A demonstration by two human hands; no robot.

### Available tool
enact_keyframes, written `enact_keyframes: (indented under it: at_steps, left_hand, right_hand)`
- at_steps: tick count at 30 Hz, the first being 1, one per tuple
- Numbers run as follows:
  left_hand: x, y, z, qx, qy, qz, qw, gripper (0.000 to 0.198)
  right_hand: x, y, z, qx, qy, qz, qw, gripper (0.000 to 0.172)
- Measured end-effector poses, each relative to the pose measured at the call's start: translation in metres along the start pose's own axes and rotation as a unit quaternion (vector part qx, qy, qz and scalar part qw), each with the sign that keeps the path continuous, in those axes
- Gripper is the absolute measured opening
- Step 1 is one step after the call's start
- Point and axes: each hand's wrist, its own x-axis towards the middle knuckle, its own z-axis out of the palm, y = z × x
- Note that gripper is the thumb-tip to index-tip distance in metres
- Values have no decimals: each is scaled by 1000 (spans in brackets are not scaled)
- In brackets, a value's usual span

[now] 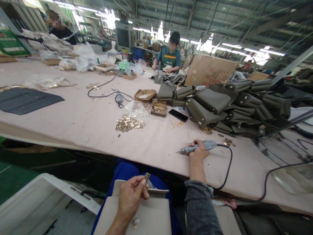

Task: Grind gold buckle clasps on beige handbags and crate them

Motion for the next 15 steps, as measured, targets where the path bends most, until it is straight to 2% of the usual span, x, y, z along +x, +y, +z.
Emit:
enact_keyframes:
  at_steps: [7, 10, 15]
  left_hand:
    - [0, 5, 4, -4, 13, -9, 1000, 36]
    - [-1, 10, 9, -11, 23, -23, 999, 35]
    - [-1, 16, 12, -14, 36, -39, 999, 34]
  right_hand:
    - [-14, -14, -6, 52, -29, 44, 997, 32]
    - [-38, -19, -7, 76, -51, 73, 993, 32]
    - [-97, -22, 3, 119, -110, 123, 979, 31]
